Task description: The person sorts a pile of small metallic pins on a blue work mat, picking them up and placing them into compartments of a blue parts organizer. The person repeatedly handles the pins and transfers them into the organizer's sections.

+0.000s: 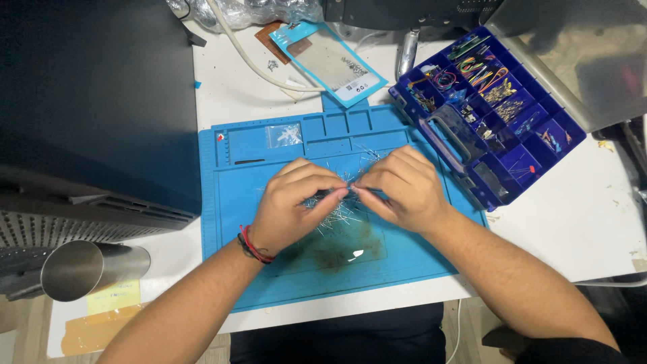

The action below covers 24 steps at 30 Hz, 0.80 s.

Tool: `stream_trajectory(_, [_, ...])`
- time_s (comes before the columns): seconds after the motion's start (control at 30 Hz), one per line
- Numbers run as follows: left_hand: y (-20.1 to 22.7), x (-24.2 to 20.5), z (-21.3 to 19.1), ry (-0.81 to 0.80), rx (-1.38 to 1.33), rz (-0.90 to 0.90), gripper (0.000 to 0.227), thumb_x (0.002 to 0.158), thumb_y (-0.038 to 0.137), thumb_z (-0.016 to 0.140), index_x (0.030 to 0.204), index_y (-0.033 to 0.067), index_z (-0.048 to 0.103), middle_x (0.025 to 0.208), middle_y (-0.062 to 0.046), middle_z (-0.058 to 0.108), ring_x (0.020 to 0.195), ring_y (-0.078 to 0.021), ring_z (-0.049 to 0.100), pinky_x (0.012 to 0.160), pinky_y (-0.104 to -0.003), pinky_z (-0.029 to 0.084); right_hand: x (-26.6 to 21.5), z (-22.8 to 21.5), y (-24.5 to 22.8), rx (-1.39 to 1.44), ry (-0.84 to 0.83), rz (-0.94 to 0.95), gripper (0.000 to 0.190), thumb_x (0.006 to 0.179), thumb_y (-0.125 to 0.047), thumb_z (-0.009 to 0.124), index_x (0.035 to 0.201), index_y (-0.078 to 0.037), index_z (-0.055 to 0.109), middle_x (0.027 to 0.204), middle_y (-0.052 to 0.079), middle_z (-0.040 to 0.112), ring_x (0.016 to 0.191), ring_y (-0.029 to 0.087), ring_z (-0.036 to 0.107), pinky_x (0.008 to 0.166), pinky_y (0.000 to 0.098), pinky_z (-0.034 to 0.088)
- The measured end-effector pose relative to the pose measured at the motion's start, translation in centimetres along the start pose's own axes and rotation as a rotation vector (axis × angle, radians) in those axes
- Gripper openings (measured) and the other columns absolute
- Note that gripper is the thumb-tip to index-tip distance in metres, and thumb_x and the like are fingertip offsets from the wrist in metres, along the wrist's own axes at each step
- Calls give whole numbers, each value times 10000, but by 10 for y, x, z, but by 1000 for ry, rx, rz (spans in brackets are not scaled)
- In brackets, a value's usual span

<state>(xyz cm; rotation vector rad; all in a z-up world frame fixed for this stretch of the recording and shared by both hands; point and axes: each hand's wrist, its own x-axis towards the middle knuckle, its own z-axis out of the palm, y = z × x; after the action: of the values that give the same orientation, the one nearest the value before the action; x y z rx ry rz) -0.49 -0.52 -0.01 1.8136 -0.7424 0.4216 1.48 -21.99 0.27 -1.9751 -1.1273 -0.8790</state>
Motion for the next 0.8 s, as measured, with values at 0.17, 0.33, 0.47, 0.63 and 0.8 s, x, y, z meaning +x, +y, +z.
stream_trajectory(0.17, [-9, -5, 2, -10, -28, -33, 31, 920, 106, 721, 895, 126, 727, 851, -27, 756, 765, -279, 698, 716, -383, 553, -2, 4, -1, 72, -10, 41, 90, 928, -159, 765, 869, -91, 755, 750, 82, 691, 600, 307, 630, 582, 432, 531])
stream_trajectory(0.33, [-4, -2, 1, -48, -28, -25, 47, 909, 68, 719, 912, 114, 713, 868, -47, 751, 775, -290, 700, 711, -391, 559, -5, 3, 0, 89, -14, 51, 98, 918, -142, 765, 833, -95, 750, 753, 80, 695, 606, 300, 630, 596, 433, 539])
stream_trajectory(0.47, [3, 1, -2, -65, 24, 22, 86, 901, 39, 735, 961, 99, 733, 891, -69, 751, 788, -282, 702, 712, -400, 566, -8, 4, 1, 144, -17, 104, 104, 932, -155, 748, 845, -98, 756, 778, 89, 701, 623, 320, 642, 592, 441, 543])
stream_trajectory(0.63, [0, -2, -2, -51, 74, 45, 110, 903, 53, 745, 993, 116, 750, 925, -58, 758, 805, -285, 703, 711, -406, 572, -8, 5, 1, 217, -36, 161, 75, 920, -144, 756, 862, -97, 760, 803, 90, 716, 660, 322, 665, 619, 446, 559])
stream_trajectory(0.8, [0, 0, -4, -56, 136, 92, 76, 882, 54, 772, 939, 103, 761, 868, -57, 756, 803, -273, 707, 717, -390, 571, -10, 3, 6, 198, -118, 135, 75, 940, -145, 729, 888, -99, 760, 848, 88, 711, 705, 315, 668, 647, 446, 562])
